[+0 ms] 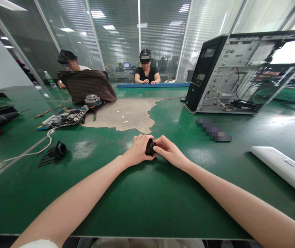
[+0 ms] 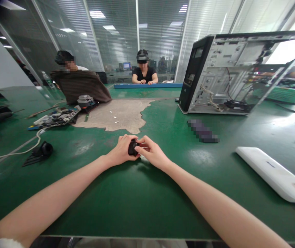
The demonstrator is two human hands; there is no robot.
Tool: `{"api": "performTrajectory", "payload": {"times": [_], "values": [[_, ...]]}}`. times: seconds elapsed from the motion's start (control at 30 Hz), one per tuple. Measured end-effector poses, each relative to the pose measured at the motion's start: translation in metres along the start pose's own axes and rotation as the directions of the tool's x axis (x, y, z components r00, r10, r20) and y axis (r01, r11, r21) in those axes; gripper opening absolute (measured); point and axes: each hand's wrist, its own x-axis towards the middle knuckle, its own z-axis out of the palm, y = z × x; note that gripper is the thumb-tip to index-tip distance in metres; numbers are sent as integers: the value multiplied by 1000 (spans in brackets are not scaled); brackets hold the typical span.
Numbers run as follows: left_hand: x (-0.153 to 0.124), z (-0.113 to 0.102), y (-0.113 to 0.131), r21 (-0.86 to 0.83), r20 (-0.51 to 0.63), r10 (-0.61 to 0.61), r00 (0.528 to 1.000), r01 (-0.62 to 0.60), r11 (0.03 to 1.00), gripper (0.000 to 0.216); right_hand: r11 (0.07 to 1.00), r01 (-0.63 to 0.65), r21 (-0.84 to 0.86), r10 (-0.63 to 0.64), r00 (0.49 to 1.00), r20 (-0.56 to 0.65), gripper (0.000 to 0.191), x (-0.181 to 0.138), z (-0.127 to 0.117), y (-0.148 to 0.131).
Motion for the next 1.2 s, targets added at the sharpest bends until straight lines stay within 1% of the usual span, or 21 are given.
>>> {"api": "performTrajectory", "payload": {"times": [0.07, 0.2, 0.3, 0.4, 0.47, 0.63, 0.8, 0.9, 1.0, 1.07, 1.2], "values": [[0, 0, 0, -11, 0, 1, 1000, -1, 1000, 56, 1000, -19, 4, 19, 999, -34, 16, 3, 1, 0], [0, 0, 1, -20, -1, -2, 1000, 2, 1000, 57, 999, -49, -12, 48, 995, -82, 20, 7, 1, 2], [0, 0, 1, -20, -6, -3, 1000, 3, 1000, 57, 998, -55, -32, 54, 997, -49, 19, 6, -1, 2], [0, 0, 0, -22, 6, -5, 1000, 5, 1000, 56, 999, -11, -38, 11, 1000, 2, 20, 1, -1, -1], [0, 0, -1, -26, 18, -9, 1000, 10, 1000, 56, 999, 15, -38, -15, 1000, 13, 23, -2, -1, -2], [1, -1, 0, -39, 9, -19, 1000, 19, 999, 55, 1000, -8, -24, 7, 1000, -24, 18, 1, 1, -2], [1, -1, 1, -49, 19, -28, 999, 29, 998, 56, 998, -58, -15, 57, 995, -85, 24, 7, 3, -2], [1, -1, 1, -55, 22, -37, 999, 38, 998, 55, 997, -77, -9, 77, 996, -39, 23, 5, 2, -2], [1, -1, 1, -46, 31, -33, 999, 35, 998, 56, 1000, -30, 9, 29, 999, 24, 24, 1, 0, 0], [1, 0, 0, -37, 37, -29, 999, 31, 999, 56, 1000, 5, 6, -5, 1000, 29, 24, 0, -1, 1], [1, 1, -1, -23, 19, -17, 1000, 18, 1000, 56, 1000, 0, 5, 0, 1000, -9, 17, 2, 0, 2]]}}
